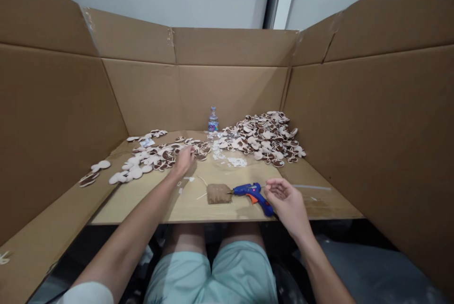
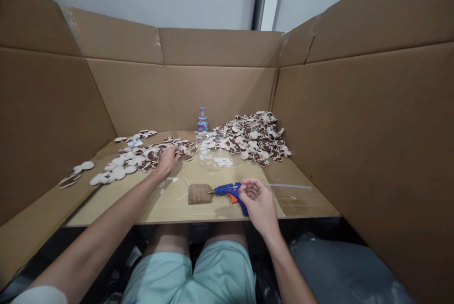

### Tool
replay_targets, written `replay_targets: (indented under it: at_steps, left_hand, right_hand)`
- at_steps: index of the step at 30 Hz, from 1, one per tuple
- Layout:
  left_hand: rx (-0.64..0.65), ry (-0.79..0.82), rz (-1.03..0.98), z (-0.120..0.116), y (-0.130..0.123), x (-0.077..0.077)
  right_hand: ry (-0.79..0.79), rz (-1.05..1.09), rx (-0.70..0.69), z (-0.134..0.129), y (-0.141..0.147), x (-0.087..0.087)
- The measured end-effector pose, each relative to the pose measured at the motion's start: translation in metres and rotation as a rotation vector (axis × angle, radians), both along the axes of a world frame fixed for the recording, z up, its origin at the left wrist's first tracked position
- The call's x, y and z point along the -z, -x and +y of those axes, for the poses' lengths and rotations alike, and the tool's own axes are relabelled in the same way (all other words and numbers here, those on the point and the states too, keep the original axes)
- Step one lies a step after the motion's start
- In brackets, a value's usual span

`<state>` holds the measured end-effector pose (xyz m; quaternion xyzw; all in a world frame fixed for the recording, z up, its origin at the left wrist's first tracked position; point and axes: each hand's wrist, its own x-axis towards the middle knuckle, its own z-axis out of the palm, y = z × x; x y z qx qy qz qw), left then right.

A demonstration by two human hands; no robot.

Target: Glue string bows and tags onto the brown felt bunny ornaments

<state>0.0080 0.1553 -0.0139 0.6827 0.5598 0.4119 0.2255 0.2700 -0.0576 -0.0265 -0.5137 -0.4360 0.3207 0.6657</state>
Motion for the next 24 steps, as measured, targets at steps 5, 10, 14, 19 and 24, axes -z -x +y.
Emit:
replay_targets:
  at_steps: [5, 10, 14, 19, 24]
  left_hand:
    - [-0.016, -0.029, -0.239, -0.036, 0.002, -0.01]
    - [0.099, 0.036, -0.483, -0.117, 0.004, -0.014]
    - [0.198, 0.158, -0.837, -0.174, 0.007, -0.01]
    - [0.195, 0.292, -0.933, -0.202, 0.009, -0.007]
    - [0.241, 0.293, -0.851, -0.21, 0.014, -0.007]
  right_hand:
    - [-0.028, -0.04, -0.01, 0.002, 0.003, 0.002]
    - [0.172, -0.593, 0.141, 0.004, -0.008, 0.015]
    - [0.417, -0.988, 0.171, 0.006, -0.015, 0.028]
    - [0.408, -1.068, 0.096, 0.011, -0.01, 0.037]
    - [0.355, -1.092, 0.109, 0.009, -0.004, 0.034]
